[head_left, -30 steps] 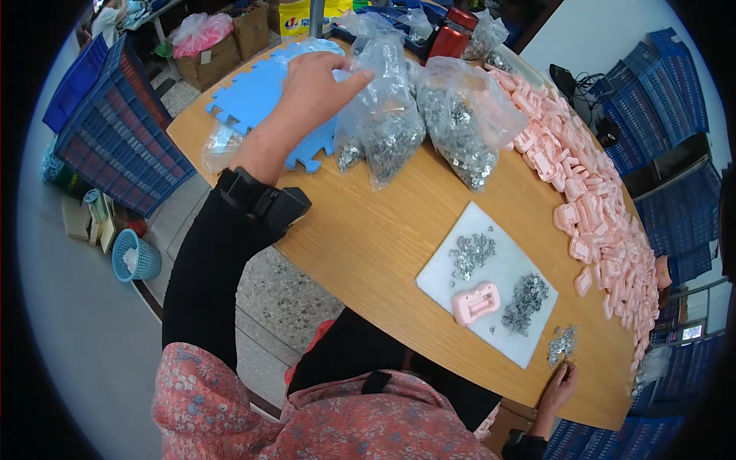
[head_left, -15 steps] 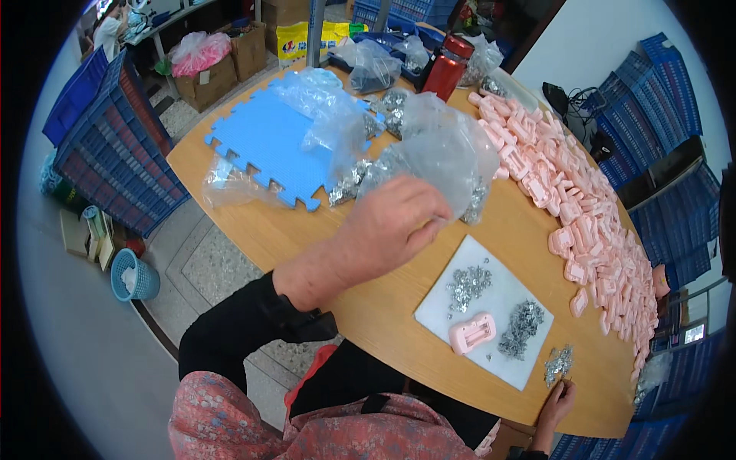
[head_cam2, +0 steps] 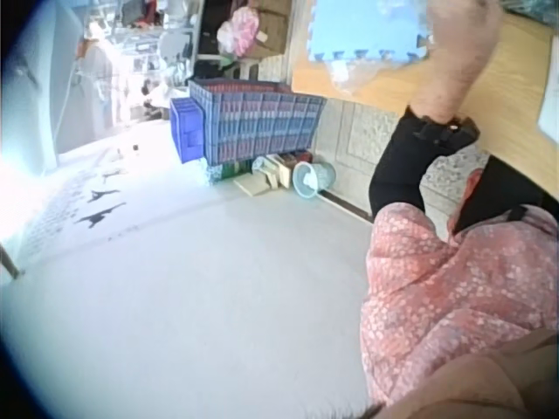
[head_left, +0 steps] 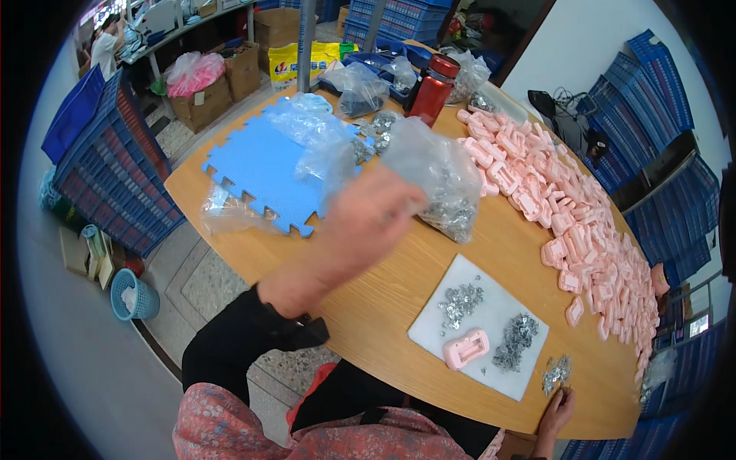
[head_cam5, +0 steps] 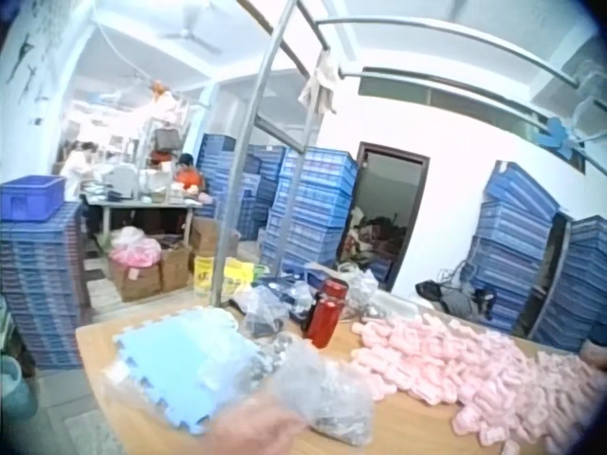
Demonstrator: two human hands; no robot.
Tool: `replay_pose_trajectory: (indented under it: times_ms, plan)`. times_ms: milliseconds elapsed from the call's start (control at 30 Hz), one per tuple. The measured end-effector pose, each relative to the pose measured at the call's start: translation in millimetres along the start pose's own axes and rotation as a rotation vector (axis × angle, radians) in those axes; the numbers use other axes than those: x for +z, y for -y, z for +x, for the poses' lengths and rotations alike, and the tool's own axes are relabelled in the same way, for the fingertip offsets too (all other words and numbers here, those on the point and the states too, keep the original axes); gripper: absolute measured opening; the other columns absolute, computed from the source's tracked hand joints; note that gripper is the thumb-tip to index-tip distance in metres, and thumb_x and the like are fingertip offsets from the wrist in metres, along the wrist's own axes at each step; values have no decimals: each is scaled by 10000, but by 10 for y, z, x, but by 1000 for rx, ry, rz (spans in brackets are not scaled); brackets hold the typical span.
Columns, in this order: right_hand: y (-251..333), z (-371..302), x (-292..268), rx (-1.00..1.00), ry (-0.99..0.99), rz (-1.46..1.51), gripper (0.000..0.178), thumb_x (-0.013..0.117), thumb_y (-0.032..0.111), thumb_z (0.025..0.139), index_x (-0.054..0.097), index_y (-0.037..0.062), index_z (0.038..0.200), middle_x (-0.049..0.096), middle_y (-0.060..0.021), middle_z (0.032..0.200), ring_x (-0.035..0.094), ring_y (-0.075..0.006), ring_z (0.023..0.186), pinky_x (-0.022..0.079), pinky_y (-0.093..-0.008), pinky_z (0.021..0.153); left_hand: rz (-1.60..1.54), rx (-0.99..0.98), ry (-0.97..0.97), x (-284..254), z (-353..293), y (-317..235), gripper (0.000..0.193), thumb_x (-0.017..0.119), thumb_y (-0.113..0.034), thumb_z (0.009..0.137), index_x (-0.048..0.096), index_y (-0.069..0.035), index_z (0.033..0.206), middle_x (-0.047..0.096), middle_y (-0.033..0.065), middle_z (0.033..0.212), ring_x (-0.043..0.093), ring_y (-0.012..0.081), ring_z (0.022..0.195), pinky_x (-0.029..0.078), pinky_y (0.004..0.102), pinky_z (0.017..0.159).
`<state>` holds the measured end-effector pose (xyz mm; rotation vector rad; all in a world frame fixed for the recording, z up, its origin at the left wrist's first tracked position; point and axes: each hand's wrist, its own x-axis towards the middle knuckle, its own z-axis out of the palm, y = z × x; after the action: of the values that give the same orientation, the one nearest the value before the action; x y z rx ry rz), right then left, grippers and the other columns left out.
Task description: The person sits at a table and assembles small pink plastic cases by inserting metal components into them. They use a small metal tool to push the components into place and then place the finished units into a pile on the table. The person repeatedly picks up new cases and components to continue the assembly process.
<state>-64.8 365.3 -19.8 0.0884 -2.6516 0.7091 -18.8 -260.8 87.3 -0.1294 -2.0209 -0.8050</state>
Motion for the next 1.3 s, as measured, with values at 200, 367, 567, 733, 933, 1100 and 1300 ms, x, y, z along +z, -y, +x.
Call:
replay_pose_trajectory:
  times_ms: [200,367,567,733,933,1100,1300]
  plan:
    - [67,-1,-8,-2,0,-2,118,538,71,996,586,-36,1008,587,-96,890,521,-164,828,458,-304,781,357,-256,-327,-471,110,256,296,599,42,778,642,-60,1053,614,111,931,596,266,787,497,346,720]
    - [-11,7,15,13,-4,41,118,545,75,998,585,-36,1005,590,-96,888,523,-166,826,459,-300,778,401,161,-186,-448,335,19,301,603,32,798,636,-29,1091,657,127,975,626,283,873,500,356,791]
    - [-77,35,27,-2,-9,9,135,564,100,996,590,-32,996,603,-104,875,536,-175,815,472,-307,766,326,17,154,228,555,327,196,652,-118,862,681,18,1000,680,210,930,658,369,883,522,446,801]
    - [-82,20,1,5,8,-12,134,567,104,995,590,-28,990,599,-100,864,530,-176,806,471,-310,760,669,-456,611,265,917,449,375,641,-326,864,721,40,857,704,235,907,681,386,862,550,452,809]
    - [-66,19,39,3,-32,23,127,554,93,996,581,-31,986,586,-100,867,523,-177,815,467,-311,771,262,-459,418,270,828,804,353,609,-326,867,717,9,835,688,228,823,672,383,789,531,441,743]
    - [-113,25,7,36,12,-8,119,554,82,993,574,-35,982,578,-102,875,519,-177,819,467,-312,779,44,-497,341,236,870,602,317,609,-281,896,663,27,845,658,191,743,617,336,685,483,422,655]
    - [-136,38,36,33,3,19,109,543,70,999,571,-35,992,580,-98,886,522,-176,827,468,-308,791,37,-504,375,-26,683,354,255,602,-252,972,613,-23,861,584,-11,709,515,63,629,423,249,562]
